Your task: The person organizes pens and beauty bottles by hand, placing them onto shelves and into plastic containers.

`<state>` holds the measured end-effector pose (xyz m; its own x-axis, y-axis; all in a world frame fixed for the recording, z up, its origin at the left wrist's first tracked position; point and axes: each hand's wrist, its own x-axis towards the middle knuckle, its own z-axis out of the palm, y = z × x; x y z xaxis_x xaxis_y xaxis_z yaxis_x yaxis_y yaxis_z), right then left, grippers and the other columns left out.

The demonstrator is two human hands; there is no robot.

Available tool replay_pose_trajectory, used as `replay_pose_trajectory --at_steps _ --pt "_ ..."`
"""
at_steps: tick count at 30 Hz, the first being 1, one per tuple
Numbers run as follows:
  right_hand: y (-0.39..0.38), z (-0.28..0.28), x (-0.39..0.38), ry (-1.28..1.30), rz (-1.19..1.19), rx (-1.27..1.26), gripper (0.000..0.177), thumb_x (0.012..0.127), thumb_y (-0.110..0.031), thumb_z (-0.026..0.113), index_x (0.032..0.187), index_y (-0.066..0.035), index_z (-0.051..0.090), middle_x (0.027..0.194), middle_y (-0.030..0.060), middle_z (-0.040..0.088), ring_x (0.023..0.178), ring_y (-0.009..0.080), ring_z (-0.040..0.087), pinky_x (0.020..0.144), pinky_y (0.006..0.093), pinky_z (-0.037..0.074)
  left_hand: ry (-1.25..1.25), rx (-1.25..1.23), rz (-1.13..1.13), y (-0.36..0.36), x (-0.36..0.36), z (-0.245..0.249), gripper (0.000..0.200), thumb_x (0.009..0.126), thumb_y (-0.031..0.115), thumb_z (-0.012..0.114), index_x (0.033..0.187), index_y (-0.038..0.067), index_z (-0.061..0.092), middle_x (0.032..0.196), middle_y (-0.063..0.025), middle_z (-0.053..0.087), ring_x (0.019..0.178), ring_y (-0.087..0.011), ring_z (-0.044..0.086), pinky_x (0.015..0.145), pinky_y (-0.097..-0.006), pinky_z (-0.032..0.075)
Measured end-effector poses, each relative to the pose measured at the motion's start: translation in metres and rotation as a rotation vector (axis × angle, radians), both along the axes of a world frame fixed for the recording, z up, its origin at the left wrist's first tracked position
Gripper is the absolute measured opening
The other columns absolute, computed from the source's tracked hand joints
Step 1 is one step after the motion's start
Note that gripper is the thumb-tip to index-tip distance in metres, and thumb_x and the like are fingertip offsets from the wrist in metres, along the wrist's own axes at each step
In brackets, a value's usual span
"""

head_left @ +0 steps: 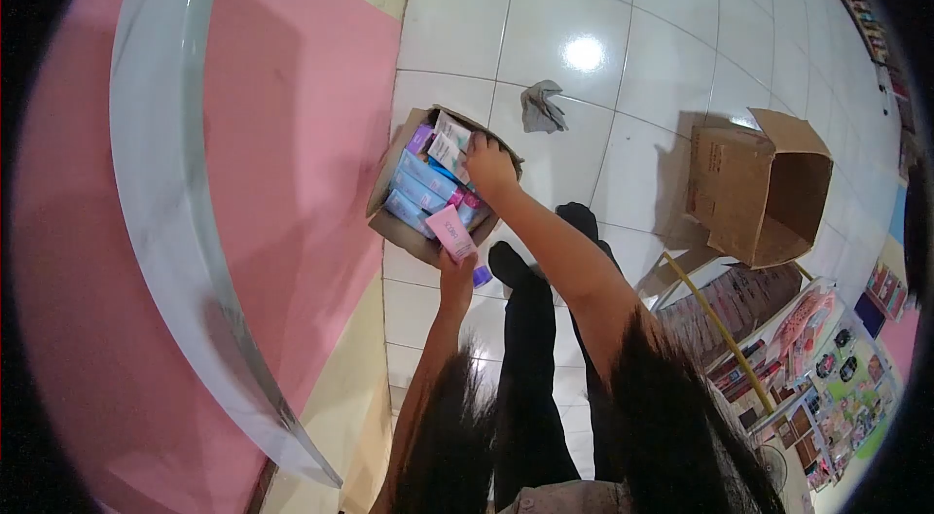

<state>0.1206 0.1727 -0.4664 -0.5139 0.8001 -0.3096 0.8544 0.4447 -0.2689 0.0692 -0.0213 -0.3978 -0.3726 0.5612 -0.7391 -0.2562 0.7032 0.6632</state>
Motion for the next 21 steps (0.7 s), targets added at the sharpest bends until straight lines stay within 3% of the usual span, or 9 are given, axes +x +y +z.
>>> replay_pose_trajectory --at_steps 8,11,14,17,20,21 --pt "0.019 0.011 -0.003 -0.140 0.148 -0.157 0.038 0.082 -0.011 0.056 0.115 0.005 0.052 0.101 0.0187 0.058 0.089 0.0292 0.064 0.066 0.0387 0.057 -0.015 -0.024 -0.017 -0.002 -0.003 0.001 0.043 0.085 0.015 0.060 0.120 -0.001 0.042 0.108 -0.0126 0.055 0.098 -0.0211 0.055 0.087 -0.0328 0.044" --pt "0.012 0.036 -0.001 -0.034 0.033 -0.091 0.035 0.082 -0.006 0.053 0.115 0.003 0.053 0.104 0.0205 0.058 0.091 0.0321 0.063 0.070 0.0392 0.056 -0.014 -0.019 -0.029 -0.003 -0.007 0.000 0.042 0.085 0.014 0.059 0.121 -0.001 0.041 0.106 -0.0121 0.055 0.096 -0.0210 0.055 0.086 -0.0326 0.044" --pt "0.010 0.040 0.012 0.136 -0.085 -0.332 0.036 0.080 -0.008 0.057 0.115 -0.001 0.055 0.105 0.0197 0.057 0.094 0.0315 0.062 0.073 0.0404 0.055 -0.047 0.000 0.001 -0.004 -0.009 0.002 0.041 0.086 0.014 0.058 0.120 -0.001 0.042 0.105 -0.0116 0.055 0.094 -0.0207 0.055 0.085 -0.0323 0.045" --pt "0.006 0.012 0.019 0.143 0.043 -0.223 0.039 0.079 -0.008 0.057 0.116 0.000 0.053 0.117 0.0205 0.053 0.108 0.0325 0.057 0.085 0.0402 0.051 -0.087 -0.015 0.028 0.006 -0.009 0.012 0.041 0.085 0.014 0.058 0.120 -0.002 0.042 0.106 -0.0115 0.054 0.095 -0.0202 0.054 0.085 -0.0322 0.044" --pt "-0.002 0.020 0.010 0.230 0.023 -0.070 0.039 0.079 -0.008 0.057 0.117 -0.002 0.054 0.130 0.0185 0.046 0.122 0.0333 0.046 0.096 0.0441 0.045 -0.075 -0.011 0.022 0.004 -0.006 0.016 0.042 0.085 0.014 0.059 0.120 -0.002 0.042 0.108 -0.0119 0.053 0.098 -0.0201 0.053 0.086 -0.0326 0.044" --pt "-0.003 0.024 0.009 0.170 0.051 -0.135 0.041 0.079 -0.007 0.056 0.120 -0.004 0.054 0.133 0.0185 0.044 0.124 0.0335 0.044 0.098 0.0453 0.042 -0.064 -0.012 0.007 0.003 -0.006 0.014 0.042 0.085 0.014 0.059 0.120 -0.002 0.042 0.109 -0.0121 0.053 0.098 -0.0203 0.053 0.087 -0.0328 0.044"
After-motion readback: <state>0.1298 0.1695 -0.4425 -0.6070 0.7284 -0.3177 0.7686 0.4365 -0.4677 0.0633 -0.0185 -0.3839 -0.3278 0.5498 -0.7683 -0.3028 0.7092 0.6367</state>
